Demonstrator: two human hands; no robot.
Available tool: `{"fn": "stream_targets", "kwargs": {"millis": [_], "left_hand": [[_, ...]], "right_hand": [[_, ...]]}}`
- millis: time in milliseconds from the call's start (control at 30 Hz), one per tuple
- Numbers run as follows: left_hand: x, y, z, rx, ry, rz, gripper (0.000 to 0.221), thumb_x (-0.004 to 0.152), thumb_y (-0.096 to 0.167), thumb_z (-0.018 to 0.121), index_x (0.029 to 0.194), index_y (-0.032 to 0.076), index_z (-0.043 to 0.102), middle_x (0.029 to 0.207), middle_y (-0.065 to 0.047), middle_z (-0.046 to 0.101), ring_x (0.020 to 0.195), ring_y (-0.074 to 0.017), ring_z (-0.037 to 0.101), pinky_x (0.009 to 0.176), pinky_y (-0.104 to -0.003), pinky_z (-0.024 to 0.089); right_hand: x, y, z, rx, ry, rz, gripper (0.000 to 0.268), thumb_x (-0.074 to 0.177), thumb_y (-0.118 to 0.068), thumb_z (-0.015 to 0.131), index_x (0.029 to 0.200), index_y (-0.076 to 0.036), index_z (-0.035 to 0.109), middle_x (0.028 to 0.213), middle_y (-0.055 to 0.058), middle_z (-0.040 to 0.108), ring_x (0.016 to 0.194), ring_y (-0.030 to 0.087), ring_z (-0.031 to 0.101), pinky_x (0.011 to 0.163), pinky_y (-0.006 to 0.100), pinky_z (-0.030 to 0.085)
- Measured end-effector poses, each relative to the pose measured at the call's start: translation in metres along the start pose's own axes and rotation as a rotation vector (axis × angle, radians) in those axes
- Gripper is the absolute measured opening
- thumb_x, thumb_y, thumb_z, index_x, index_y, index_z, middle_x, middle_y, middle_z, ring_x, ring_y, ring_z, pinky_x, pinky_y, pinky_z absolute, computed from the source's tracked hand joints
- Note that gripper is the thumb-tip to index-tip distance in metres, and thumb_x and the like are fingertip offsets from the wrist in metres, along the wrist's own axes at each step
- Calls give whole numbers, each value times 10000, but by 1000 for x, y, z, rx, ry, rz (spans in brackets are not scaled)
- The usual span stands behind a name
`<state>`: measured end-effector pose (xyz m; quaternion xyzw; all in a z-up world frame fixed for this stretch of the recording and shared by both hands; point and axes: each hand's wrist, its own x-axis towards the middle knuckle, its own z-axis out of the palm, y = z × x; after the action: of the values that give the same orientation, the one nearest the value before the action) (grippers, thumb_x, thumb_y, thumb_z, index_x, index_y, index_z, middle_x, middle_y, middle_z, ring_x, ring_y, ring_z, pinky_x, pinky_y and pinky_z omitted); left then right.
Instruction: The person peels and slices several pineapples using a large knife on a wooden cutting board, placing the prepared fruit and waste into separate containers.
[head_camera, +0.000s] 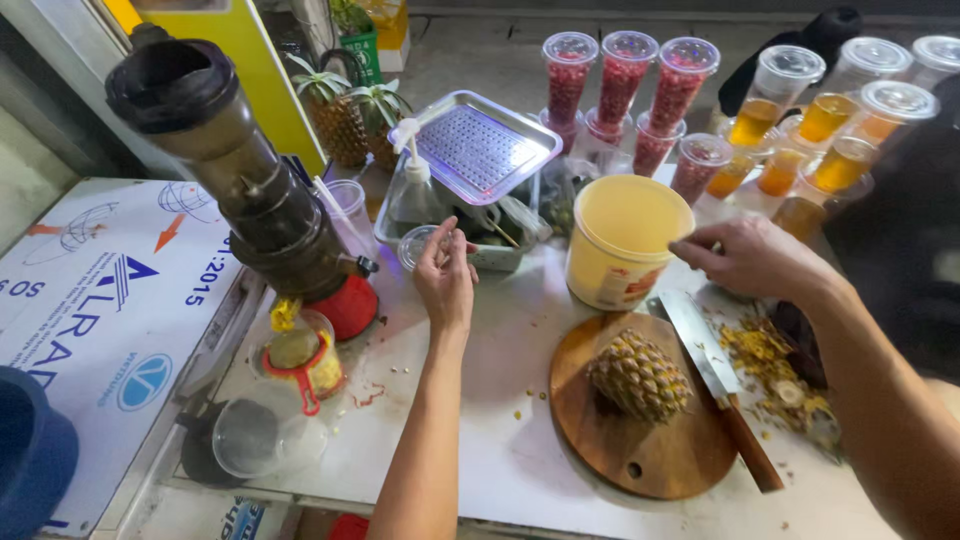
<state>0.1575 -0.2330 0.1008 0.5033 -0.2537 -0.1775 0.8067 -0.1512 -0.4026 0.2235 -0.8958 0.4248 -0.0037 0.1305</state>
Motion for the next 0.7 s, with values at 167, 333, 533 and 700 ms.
{"fn": "stream_targets", "kwargs": {"millis": [167, 333, 533, 700], "left_hand": [[55, 0, -11, 142, 226, 127, 413, 969, 167, 639, 1352, 13, 632, 963, -105, 703, 790, -144, 629, 717, -298, 526], [104, -12, -19, 233, 317, 98, 504, 946, 183, 623, 1418, 24, 544, 1250, -178, 630, 1125, -278, 615, 980, -410, 489], [145, -14, -25, 310, 324, 183, 514, 1021, 260, 579, 1453, -5, 496, 1431, -234, 549, 1346, -370, 518, 1138, -471, 387], [157, -10, -27, 329, 336, 71, 549, 995, 260, 589, 1458, -13, 480, 1469, -237, 509, 1389, -389, 453, 1160, -487, 324]], "right_hand": [[117, -116, -23, -22, 250, -412, 365, 994, -398, 621, 1144, -117, 800, 827, 114, 784, 691, 217, 732, 699, 365, 580], [280, -231, -18, 109, 166, -536, 346, 1005, -371, 621, 1153, -96, 771, 863, 87, 792, 736, 177, 773, 689, 325, 613], [460, -312, 34, -2, 131, -672, 421, 896, -413, 719, 1167, -97, 786, 948, 118, 782, 846, 248, 758, 819, 365, 599], [567, -339, 102, -255, 89, -697, 809, 816, -529, 795, 1437, -63, 567, 1017, 172, 763, 969, 329, 732, 913, 432, 561]]}}
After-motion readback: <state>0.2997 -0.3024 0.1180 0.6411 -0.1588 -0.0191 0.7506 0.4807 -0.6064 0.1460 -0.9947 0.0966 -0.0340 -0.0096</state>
